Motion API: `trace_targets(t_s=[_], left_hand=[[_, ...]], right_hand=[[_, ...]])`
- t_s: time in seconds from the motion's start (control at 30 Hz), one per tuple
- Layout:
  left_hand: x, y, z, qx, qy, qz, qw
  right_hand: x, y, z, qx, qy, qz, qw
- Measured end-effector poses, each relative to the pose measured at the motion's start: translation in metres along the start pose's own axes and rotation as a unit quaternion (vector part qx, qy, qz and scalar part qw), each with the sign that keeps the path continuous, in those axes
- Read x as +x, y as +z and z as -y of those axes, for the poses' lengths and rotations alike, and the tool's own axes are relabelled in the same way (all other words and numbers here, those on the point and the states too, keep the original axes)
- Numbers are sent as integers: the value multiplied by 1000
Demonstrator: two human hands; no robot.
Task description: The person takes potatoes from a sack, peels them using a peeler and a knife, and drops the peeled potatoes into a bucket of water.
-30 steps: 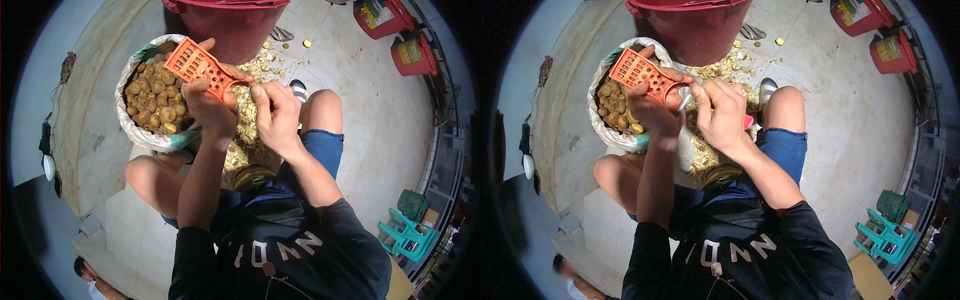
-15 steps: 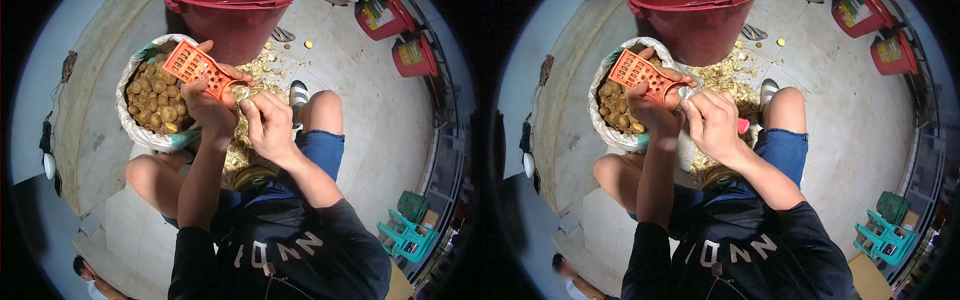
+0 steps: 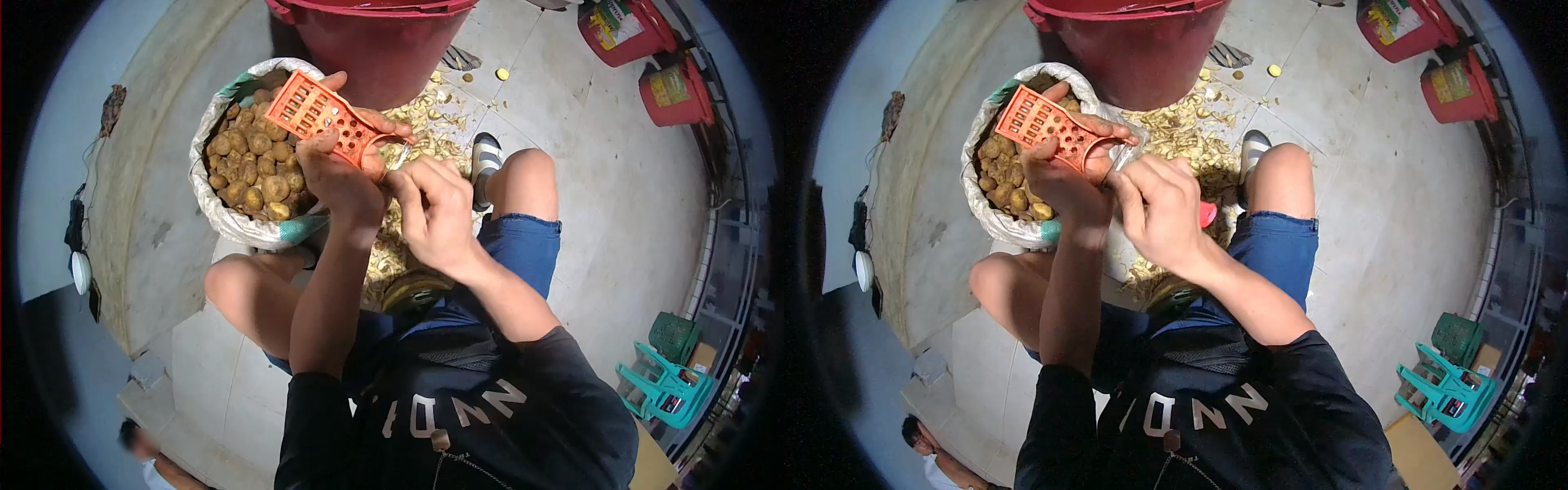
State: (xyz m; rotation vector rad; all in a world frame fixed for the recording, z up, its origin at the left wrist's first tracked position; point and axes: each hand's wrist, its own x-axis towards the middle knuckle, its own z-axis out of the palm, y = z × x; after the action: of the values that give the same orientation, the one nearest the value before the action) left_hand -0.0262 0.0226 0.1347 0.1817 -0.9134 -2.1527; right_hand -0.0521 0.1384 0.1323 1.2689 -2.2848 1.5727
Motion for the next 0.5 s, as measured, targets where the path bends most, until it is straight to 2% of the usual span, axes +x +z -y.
trace_targets(t_s=[0.07, 0.13, 0.2, 0.23, 0.27, 0.33, 0.37, 0.4, 0.47, 0.5], left_hand=[[-3, 3, -2, 13, -7, -22, 1000], [-3, 7, 0, -27, -1, -22, 999], [0, 16, -4, -14, 8, -65, 998], [1, 23, -6, -26, -4, -119, 993], [2, 20, -6, -25, -3, -119, 993], [6, 10, -3, 172, -13, -105, 979], [6, 4, -1, 218, -9, -109, 970], [5, 0, 3, 218, -10, -109, 970], [4, -4, 6, 38, -44, -103, 993], [5, -5, 7, 39, -44, -104, 993]], right_hand=[[6, -6, -2, -18, 7, 15, 1000], [10, -7, -9, 18, 56, -19, 998], [15, -15, -12, 49, 109, -42, 992], [17, -18, -14, 55, 131, -29, 989], [17, -19, -17, 62, 155, -18, 986], [14, -16, -20, 75, 156, -12, 985], [13, -15, -21, 86, 156, -6, 984], [13, -16, -20, 86, 157, -6, 984], [14, -18, -16, 76, 190, 11, 979], [14, -17, -17, 76, 190, 12, 979]])
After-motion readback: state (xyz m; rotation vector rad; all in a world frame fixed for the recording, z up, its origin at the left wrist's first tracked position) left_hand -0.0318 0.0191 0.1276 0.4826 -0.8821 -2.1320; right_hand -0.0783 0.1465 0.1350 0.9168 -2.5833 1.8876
